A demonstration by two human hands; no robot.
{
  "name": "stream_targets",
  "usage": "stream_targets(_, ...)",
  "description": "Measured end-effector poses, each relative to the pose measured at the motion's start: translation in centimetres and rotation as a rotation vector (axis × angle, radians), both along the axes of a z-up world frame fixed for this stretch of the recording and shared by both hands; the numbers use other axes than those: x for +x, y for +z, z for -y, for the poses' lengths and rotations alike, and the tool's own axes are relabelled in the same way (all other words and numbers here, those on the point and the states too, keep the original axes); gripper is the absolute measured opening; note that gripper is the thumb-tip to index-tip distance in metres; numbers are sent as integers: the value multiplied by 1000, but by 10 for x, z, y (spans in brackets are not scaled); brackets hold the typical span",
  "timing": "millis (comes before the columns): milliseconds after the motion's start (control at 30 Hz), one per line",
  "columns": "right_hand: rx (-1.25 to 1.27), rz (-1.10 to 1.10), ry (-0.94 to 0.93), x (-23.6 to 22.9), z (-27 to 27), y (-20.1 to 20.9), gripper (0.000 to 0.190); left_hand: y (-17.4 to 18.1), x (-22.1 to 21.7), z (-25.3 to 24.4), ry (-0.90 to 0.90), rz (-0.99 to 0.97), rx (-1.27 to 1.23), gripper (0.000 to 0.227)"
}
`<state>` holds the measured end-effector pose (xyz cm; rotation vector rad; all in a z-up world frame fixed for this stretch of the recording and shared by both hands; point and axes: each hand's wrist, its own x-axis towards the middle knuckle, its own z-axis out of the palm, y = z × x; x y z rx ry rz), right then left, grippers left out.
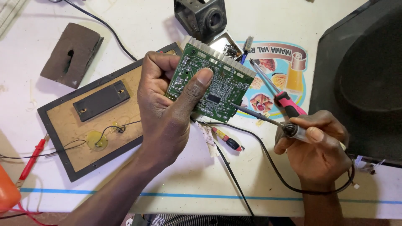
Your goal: A person uses a soldering iron and a desoldering pump to repair a circuit board from an electronic device.
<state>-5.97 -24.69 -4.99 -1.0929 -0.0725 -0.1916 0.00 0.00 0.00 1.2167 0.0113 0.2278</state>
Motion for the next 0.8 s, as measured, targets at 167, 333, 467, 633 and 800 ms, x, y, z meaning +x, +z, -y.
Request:
stream_targets(167, 11, 42, 51, 4, -1, -2, 27, 5, -3, 0, -5, 5, 4, 30)
stream_targets(333, 15, 43, 52, 4, -1, -2, 27, 7, -5, -1, 24, 36, 91, 29)
stream_targets(467, -78, 114, 184, 7, -1, 13, 24, 4, -3, -4, 73, 199, 253, 27)
stream_targets(633, -386, 93, -234, -12, -11, 10, 21, 5, 3, -11, 200, 394, 507, 26)
stream_targets(800, -1307, 302, -163, -17, -28, 61, 14, 7, 9, -16, 120, 243, 341, 23)
